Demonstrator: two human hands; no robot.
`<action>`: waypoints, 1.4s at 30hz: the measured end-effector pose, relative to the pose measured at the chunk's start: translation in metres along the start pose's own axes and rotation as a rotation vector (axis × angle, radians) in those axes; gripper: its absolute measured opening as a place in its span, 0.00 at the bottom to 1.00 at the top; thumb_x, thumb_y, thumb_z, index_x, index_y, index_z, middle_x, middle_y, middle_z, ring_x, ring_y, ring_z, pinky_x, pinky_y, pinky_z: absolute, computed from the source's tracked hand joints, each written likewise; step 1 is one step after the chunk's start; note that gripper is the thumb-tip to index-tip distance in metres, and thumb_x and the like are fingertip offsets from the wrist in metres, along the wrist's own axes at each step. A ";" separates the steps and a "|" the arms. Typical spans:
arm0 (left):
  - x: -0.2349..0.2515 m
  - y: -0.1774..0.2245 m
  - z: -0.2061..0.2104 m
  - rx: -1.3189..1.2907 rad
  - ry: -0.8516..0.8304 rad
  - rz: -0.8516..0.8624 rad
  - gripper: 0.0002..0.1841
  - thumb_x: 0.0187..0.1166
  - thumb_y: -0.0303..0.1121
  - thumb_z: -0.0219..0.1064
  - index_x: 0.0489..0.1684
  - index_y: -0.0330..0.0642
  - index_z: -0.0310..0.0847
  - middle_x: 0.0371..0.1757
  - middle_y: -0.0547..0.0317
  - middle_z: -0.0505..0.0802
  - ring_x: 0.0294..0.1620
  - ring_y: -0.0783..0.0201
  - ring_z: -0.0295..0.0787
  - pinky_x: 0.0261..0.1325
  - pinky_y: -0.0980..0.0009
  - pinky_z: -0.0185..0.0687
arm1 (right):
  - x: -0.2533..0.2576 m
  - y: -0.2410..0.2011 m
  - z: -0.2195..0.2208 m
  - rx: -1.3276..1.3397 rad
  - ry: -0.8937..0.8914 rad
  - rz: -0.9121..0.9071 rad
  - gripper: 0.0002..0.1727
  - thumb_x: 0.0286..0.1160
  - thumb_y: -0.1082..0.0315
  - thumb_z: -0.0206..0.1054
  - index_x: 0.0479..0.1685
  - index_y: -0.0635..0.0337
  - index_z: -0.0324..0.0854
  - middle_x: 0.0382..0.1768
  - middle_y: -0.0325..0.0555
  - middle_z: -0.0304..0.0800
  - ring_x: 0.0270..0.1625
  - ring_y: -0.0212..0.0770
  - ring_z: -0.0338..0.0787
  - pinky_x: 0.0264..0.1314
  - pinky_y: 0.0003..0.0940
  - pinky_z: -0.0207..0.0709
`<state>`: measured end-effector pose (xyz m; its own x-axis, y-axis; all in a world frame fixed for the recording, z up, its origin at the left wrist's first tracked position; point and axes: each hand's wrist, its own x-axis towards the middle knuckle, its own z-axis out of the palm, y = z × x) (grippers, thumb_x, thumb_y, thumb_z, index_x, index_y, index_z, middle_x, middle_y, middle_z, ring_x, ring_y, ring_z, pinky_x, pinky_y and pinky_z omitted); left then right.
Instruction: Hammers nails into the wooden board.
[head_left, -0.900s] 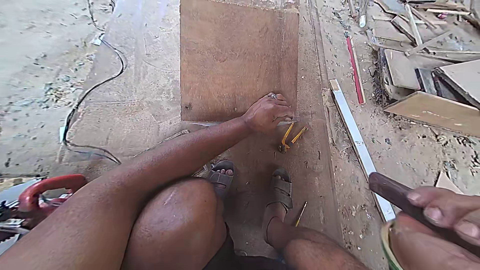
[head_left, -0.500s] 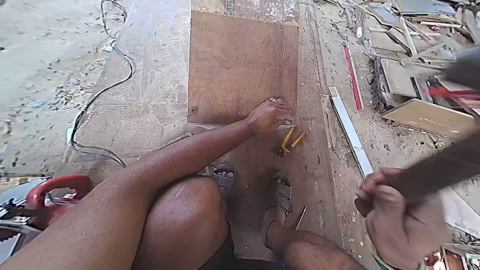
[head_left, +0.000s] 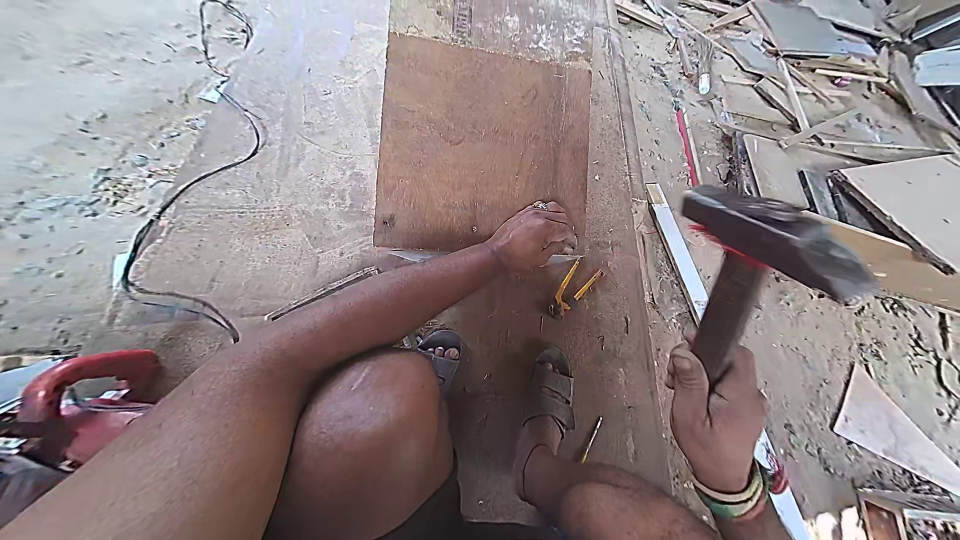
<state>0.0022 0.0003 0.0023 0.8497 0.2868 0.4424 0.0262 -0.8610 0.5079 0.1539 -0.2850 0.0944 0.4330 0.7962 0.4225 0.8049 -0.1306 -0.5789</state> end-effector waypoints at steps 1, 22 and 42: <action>0.000 0.000 0.000 -0.005 -0.001 0.001 0.09 0.81 0.32 0.67 0.39 0.46 0.95 0.50 0.61 0.96 0.66 0.60 0.87 0.75 0.59 0.76 | 0.001 -0.003 0.001 0.071 0.066 -0.028 0.32 0.89 0.40 0.53 0.54 0.66 0.75 0.23 0.37 0.82 0.21 0.26 0.83 0.20 0.27 0.80; 0.002 0.011 -0.009 0.323 -0.318 -0.013 0.15 0.78 0.41 0.67 0.58 0.46 0.84 0.64 0.54 0.89 0.79 0.50 0.75 0.82 0.48 0.64 | -0.153 0.111 0.077 0.178 -0.754 0.993 0.22 0.84 0.48 0.64 0.40 0.62 0.82 0.23 0.47 0.83 0.25 0.45 0.85 0.34 0.47 0.81; -0.014 0.022 0.012 0.701 -0.040 -0.012 0.32 0.77 0.48 0.66 0.75 0.31 0.80 0.79 0.37 0.82 0.83 0.43 0.75 0.86 0.49 0.64 | -0.026 0.098 0.094 0.893 -0.713 0.959 0.21 0.74 0.59 0.77 0.58 0.57 0.73 0.25 0.44 0.82 0.14 0.36 0.81 0.19 0.32 0.82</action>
<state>-0.0026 -0.0275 -0.0014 0.8657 0.2942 0.4049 0.3579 -0.9295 -0.0897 0.1833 -0.2624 -0.0390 0.1439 0.7670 -0.6253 -0.2863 -0.5726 -0.7682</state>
